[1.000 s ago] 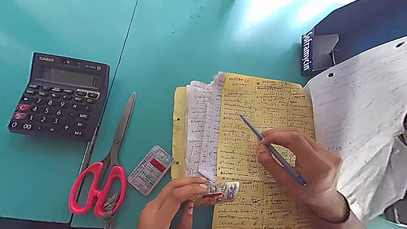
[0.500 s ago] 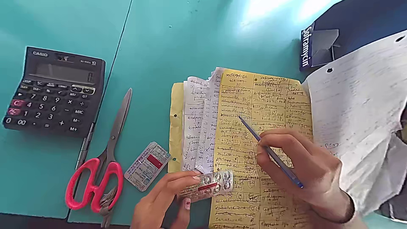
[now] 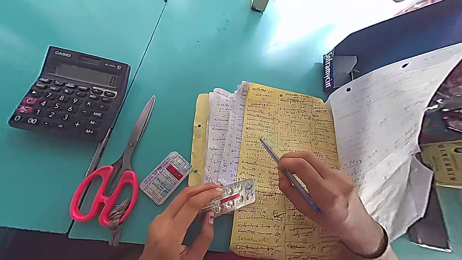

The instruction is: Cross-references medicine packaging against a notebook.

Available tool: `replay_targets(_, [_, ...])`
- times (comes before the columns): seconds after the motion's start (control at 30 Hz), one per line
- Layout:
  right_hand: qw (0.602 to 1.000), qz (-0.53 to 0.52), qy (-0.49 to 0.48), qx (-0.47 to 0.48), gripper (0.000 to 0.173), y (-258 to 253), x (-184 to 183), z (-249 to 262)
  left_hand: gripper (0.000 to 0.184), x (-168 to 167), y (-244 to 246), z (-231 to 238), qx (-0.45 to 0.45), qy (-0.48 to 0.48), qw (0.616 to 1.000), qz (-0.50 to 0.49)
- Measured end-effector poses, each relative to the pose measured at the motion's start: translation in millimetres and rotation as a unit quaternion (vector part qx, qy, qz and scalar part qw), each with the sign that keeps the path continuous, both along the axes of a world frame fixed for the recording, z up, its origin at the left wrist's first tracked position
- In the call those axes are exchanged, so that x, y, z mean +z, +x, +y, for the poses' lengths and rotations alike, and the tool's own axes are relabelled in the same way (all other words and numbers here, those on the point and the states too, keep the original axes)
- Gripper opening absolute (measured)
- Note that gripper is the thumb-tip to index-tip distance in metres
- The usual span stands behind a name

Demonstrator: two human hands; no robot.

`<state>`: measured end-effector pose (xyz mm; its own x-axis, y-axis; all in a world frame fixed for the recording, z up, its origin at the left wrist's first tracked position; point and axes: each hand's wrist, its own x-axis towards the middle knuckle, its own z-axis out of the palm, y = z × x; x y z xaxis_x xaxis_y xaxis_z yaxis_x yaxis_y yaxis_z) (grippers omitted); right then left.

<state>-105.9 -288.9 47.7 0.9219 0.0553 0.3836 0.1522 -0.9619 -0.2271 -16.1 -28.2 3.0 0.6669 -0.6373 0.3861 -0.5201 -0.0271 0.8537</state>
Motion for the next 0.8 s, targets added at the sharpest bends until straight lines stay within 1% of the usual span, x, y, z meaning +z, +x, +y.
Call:
replay_targets(0.2, [0.999, -0.009, -0.03, -0.029, 0.016, -10, 12, 5, 0.025, -2, 1, -1, -0.002, -0.008, 1.0, -0.003])
replay_targets(0.3, [0.996, -0.011, -0.07, -0.06, 0.013, -32, 16, 17, 0.024, -2, 2, 0, -0.011, -0.001, 1.0, -0.001])
replay_targets(0.37, [0.995, 0.013, -0.068, -0.069, 0.011, -47, 16, 25, 0.024, -1, 1, -1, -0.013, 0.002, 1.0, 0.001])
replay_targets(0.43, [0.996, 0.024, -0.046, -0.076, 0.009, -55, 10, 30, 0.024, 0, 2, -1, -0.016, 0.006, 1.0, 0.003])
replay_targets(0.5, [0.995, 0.003, -0.038, -0.088, 0.008, -55, 0, 31, 0.023, 2, 2, 0, -0.02, 0.015, 1.0, 0.007])
replay_targets(0.6, [0.994, -0.006, -0.028, -0.101, 0.013, -52, -7, 32, 0.022, 4, 3, 1, -0.028, 0.027, 0.999, 0.012])
replay_targets(0.8, [0.991, 0.011, -0.055, -0.125, 0.018, -46, -19, 37, 0.021, 8, 2, 2, -0.027, 0.042, 0.998, 0.022])
